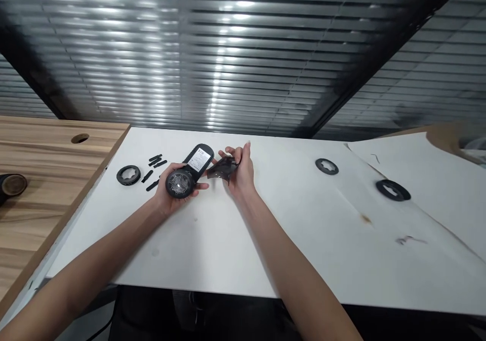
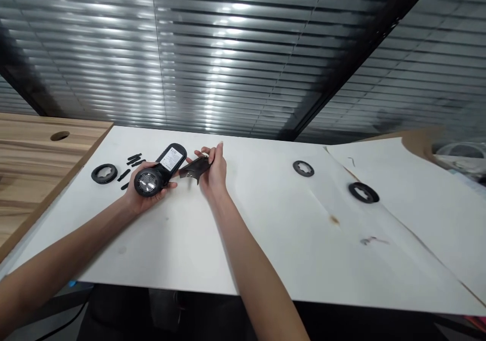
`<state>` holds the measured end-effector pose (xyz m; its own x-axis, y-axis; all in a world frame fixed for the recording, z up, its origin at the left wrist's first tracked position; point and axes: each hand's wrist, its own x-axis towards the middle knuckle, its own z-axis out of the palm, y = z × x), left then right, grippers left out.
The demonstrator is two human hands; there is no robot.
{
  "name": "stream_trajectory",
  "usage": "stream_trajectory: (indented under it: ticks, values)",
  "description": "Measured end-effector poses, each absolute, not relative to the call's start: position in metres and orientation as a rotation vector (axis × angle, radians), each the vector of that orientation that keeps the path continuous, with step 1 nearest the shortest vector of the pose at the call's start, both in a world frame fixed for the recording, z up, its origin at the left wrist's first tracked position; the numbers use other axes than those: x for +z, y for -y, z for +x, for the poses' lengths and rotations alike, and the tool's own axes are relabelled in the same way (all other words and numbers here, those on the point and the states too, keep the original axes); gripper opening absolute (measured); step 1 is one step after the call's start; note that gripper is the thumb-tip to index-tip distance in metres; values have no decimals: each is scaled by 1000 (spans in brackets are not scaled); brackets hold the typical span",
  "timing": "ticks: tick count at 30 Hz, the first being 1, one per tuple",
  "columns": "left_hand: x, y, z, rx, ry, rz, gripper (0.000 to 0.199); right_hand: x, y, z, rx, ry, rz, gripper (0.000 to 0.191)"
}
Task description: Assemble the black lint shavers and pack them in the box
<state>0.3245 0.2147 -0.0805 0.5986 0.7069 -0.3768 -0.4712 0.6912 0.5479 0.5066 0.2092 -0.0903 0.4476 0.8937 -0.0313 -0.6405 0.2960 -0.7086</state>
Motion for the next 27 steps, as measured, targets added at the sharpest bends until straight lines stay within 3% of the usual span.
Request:
stream_trajectory:
  ticks: [7, 13, 21, 27]
  values:
    - [-90, -212, 326, 899, -567, 496, 32, -93, -209, 505, 1073, 639, -824, 55]
    - [-90, -221, 321, 1060, -556, 446, 45, -98, -205, 506, 1194, 1009, -1085, 48]
    - [-90, -225, 319, 1023, -420, 434, 58, -87, -200, 510, 1256, 680, -1133, 43]
    - [-87, -222, 316, 1022, -370, 448, 56, -77, -193, 520, 1257, 529, -1052, 54]
